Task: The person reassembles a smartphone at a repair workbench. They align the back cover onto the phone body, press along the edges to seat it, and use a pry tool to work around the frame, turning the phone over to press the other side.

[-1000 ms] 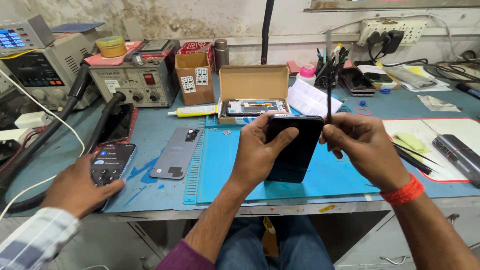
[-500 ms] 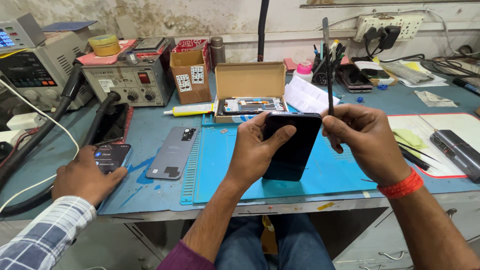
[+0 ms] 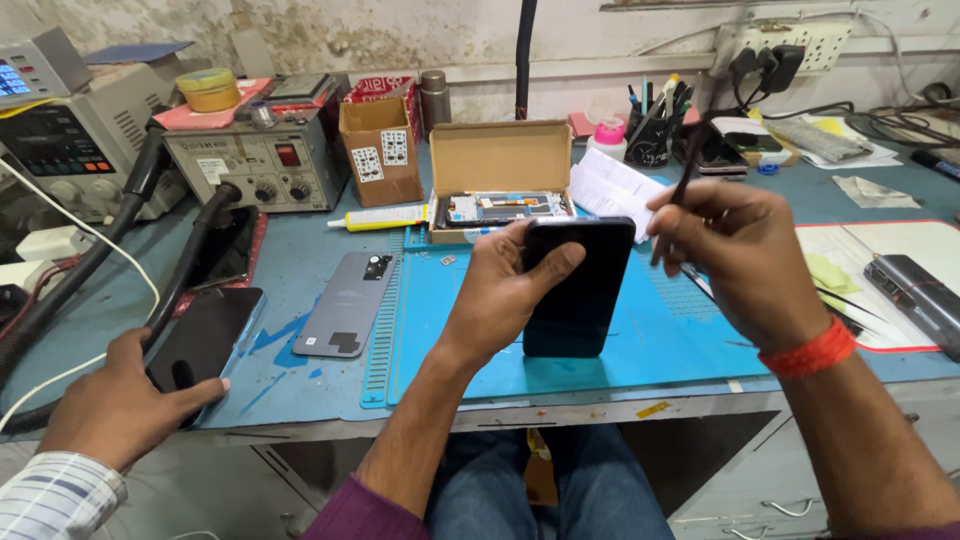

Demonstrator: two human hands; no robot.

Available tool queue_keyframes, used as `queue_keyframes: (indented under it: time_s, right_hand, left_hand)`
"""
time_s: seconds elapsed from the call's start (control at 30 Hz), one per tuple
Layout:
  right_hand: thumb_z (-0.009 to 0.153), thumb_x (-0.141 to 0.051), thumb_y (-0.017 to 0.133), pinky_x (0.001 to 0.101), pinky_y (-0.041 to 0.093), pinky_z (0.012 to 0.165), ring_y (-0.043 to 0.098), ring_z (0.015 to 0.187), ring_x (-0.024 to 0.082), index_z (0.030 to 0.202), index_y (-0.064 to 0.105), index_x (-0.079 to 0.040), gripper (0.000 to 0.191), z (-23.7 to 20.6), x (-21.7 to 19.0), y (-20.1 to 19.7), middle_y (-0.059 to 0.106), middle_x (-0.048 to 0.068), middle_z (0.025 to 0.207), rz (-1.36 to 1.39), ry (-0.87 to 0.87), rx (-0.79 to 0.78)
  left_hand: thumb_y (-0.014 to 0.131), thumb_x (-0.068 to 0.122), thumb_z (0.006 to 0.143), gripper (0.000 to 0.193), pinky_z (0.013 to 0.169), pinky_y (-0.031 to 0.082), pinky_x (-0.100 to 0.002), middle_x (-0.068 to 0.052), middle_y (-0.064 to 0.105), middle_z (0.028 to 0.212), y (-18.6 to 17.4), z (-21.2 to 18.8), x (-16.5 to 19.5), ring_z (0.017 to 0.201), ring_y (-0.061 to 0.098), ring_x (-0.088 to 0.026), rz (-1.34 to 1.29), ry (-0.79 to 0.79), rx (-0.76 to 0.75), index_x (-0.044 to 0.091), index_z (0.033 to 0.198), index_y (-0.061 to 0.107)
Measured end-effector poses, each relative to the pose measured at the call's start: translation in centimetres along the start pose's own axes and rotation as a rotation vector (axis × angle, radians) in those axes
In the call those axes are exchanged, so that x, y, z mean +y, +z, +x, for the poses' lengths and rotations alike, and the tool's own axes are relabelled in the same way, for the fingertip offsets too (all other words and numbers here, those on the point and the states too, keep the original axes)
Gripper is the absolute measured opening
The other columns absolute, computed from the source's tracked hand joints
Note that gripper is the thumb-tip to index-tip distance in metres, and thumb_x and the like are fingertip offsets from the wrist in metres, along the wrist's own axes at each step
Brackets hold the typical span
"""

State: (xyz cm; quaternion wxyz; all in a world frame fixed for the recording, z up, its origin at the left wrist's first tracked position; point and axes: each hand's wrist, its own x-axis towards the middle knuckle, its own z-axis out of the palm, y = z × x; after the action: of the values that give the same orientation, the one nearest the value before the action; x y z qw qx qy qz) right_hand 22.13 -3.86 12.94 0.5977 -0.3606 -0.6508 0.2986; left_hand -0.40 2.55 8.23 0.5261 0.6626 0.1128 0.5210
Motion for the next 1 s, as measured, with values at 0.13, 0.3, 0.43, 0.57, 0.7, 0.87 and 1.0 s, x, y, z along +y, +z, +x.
queue_keyframes:
  time_s: [0.13, 0.3, 0.43, 0.57, 0.7, 0.87, 1.0]
  right_hand:
    - [0.097, -0.018, 0.072, 0.0265, 0.060, 0.071, 0.069, 0.078, 0.011, 0.111, 0.072, 0.002, 0.025, 1.0, 0.6, 0.3, 0.073, 0.005, 0.091, -0.040, 0.008, 0.011]
    - [0.100, -0.028, 0.073, 0.0257, 0.056, 0.073, 0.066, 0.078, 0.011, 0.111, 0.074, 0.001, 0.031, 0.6, 2.5, 1.9, 0.072, 0.004, 0.092, 0.085, -0.028, 0.045]
    - [0.107, -0.038, 0.061, 0.0247, 0.057, 0.076, 0.065, 0.084, 0.007, 0.105, 0.071, -0.002, 0.037, -0.2, 5.1, 4.6, 0.070, 0.000, 0.094, 0.202, 0.023, 0.245]
    - [0.109, -0.039, 0.053, 0.0229, 0.051, 0.068, 0.061, 0.079, 0.006, 0.107, 0.069, -0.005, 0.037, 0.0, 7.7, 6.5, 0.070, 0.000, 0.092, 0.333, 0.093, 0.328]
    - [0.111, -0.039, 0.043, 0.0214, 0.050, 0.069, 0.057, 0.078, 0.004, 0.104, 0.070, -0.005, 0.044, 0.1, 9.7, 8.4, 0.066, -0.003, 0.090, 0.293, 0.010, 0.445]
    - [0.115, -0.038, 0.040, 0.0232, 0.045, 0.066, 0.048, 0.076, 0.004, 0.096, 0.062, -0.004, 0.046, -0.6, 10.5, 8.9, 0.058, -0.004, 0.084, 0.115, -0.056, 0.512]
    - [0.115, -0.037, 0.039, 0.0229, 0.045, 0.069, 0.048, 0.079, 0.003, 0.097, 0.062, -0.004, 0.045, -1.1, 10.4, 8.7, 0.057, -0.005, 0.085, 0.019, -0.094, 0.516]
  left_hand:
    - [0.074, 0.020, 0.097, 0.031, 0.083, 0.056, -0.026, -0.002, 0.074, 0.102, 0.2, 0.5, -0.5, 0.092, 0.066, -0.007, -0.052, 0.000, 0.023, -0.003, 0.117, 0.069]
    - [0.072, 0.022, 0.101, 0.031, 0.087, 0.055, -0.026, -0.003, 0.074, 0.105, 0.7, 0.4, -0.9, 0.095, 0.065, -0.008, -0.059, 0.077, 0.068, -0.004, 0.118, 0.068]
    - [0.070, 0.029, 0.102, 0.035, 0.085, 0.054, -0.025, -0.002, 0.073, 0.102, 1.7, -0.1, -2.0, 0.094, 0.063, -0.006, -0.005, 0.157, 0.160, -0.003, 0.118, 0.067]
    - [0.065, 0.040, 0.102, 0.043, 0.076, 0.053, -0.023, 0.001, 0.071, 0.096, 1.6, -0.1, -3.6, 0.087, 0.061, -0.004, -0.006, 0.135, 0.201, -0.001, 0.116, 0.067]
    - [0.061, 0.047, 0.105, 0.049, 0.069, 0.047, -0.022, 0.005, 0.064, 0.090, 1.5, 0.4, -5.4, 0.081, 0.054, -0.003, 0.018, 0.156, 0.240, -0.001, 0.112, 0.067]
    - [0.053, 0.055, 0.104, 0.055, 0.063, 0.040, -0.021, 0.009, 0.056, 0.082, 1.1, 0.5, -6.7, 0.076, 0.046, -0.001, 0.059, 0.192, 0.243, 0.002, 0.104, 0.066]
    - [0.046, 0.058, 0.110, 0.057, 0.057, 0.028, -0.024, 0.011, 0.037, 0.074, 0.8, 0.5, -7.4, 0.072, 0.033, -0.001, 0.129, 0.208, 0.295, 0.009, 0.079, 0.043]
